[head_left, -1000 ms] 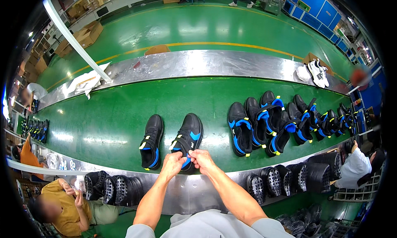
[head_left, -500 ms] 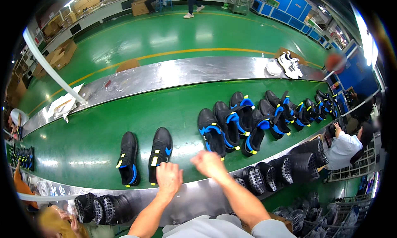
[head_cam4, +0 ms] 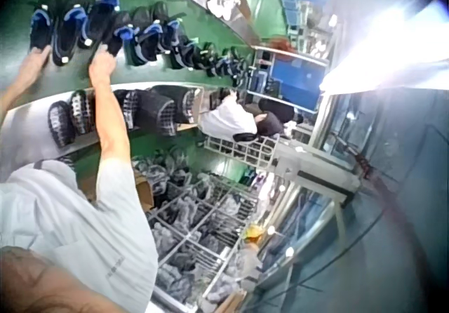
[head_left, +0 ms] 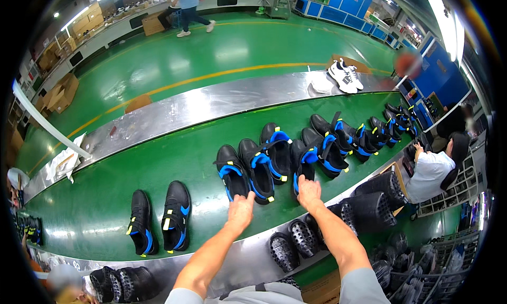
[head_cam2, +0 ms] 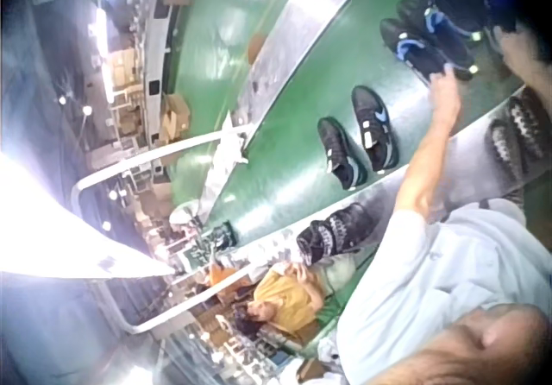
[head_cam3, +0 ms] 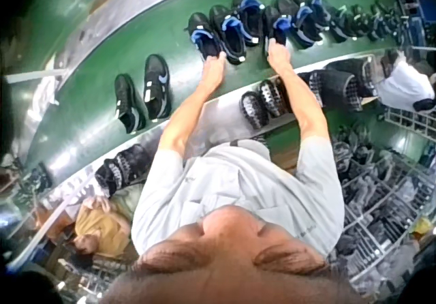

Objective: The person inserts black shoe soles into black and blue sneakers on a green conveyor belt. They then pull and adjust the blue laces on each shoe to secure the soles in place. The process is repeated for multiple pairs of shoes along the line.

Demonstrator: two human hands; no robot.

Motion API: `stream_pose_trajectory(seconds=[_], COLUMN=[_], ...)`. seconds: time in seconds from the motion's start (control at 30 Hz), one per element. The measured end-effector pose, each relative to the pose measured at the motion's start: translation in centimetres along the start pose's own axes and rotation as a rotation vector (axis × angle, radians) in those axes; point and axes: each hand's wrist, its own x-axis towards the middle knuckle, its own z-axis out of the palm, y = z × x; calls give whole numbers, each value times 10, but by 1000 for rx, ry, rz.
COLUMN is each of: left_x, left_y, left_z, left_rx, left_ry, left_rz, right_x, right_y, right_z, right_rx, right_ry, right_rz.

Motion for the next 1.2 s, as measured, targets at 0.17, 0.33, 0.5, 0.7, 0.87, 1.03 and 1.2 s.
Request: stream_pose_trajectory(seconds=[0.17,0.33,0.5,0.7,0.87,1.03,1.2], left_x=[4,24,-41,-74,-77,-96,-98], left_y=[26,28,-3,-13,-21,-8,0], left_z=[-25,-18,-16,-6,-18,-25,-45], left_rx=[95,86,105,106,22,-76,-84], left_ry=[-28,-109,-62,29,13,75,458], left_rz=[14,-137,-98,-66,69,27,195], right_x=[14,36,42,-7,-103,-234,-276], right_y=[-6,-39,-8,7,86,247,282], right_z=[-36,-33,3,-40,-162,-177,-129], right_rx=[133,317,210,166,621,134,398], right_ry=[-176,-240,9,88,444,611,199], right_rz=[-48,85,174,226,302,579,709])
